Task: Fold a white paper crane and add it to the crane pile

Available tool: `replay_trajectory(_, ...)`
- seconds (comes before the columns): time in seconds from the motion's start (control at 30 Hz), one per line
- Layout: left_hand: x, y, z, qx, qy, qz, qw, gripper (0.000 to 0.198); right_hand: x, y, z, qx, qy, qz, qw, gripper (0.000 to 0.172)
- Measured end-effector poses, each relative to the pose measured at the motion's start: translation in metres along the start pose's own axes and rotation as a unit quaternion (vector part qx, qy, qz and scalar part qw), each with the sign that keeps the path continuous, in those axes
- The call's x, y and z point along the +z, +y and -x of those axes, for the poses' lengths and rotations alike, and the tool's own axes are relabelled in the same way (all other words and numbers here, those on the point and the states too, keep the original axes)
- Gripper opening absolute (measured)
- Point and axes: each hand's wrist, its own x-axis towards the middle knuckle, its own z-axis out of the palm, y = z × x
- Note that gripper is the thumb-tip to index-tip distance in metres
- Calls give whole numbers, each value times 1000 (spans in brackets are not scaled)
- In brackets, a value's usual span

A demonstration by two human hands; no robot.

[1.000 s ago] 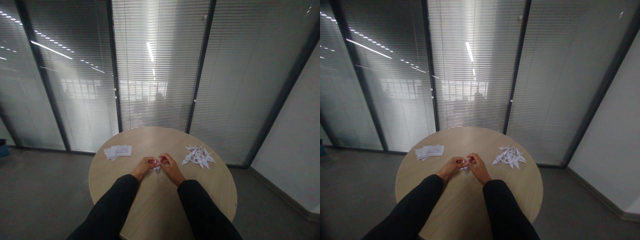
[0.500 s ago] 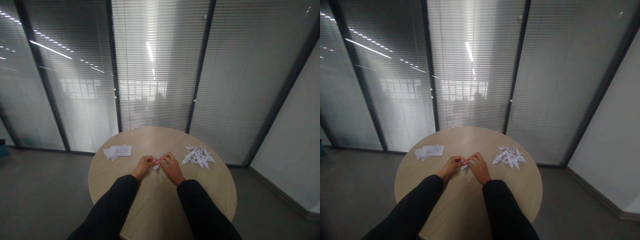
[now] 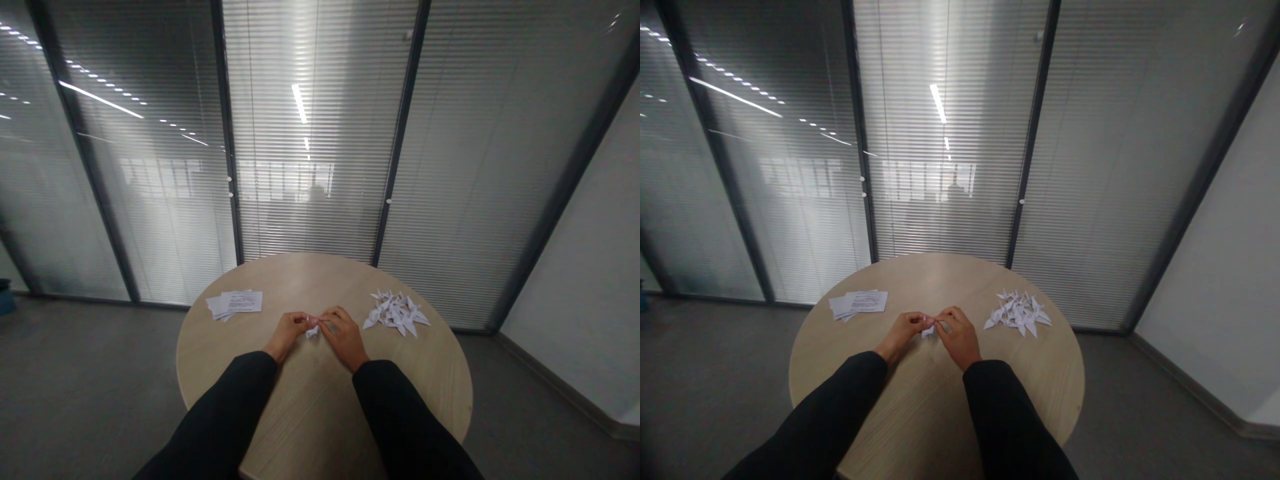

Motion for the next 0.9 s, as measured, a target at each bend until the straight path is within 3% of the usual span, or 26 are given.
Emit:
replay_trajectory(0.53, 7, 1, 6, -34, 27, 107, 993, 33, 1, -7, 0, -18, -4, 57, 998, 18)
replay_trajectory(0.7, 6, 1, 6, -12, 33, 87, 996, 34, 4, -7, 0, 31, -3, 27, 999, 19)
replay_trajectory(0.9, 3, -2, 0, 37, 74, -8, 997, 33, 6, -3, 0, 121, 11, -52, 991, 18)
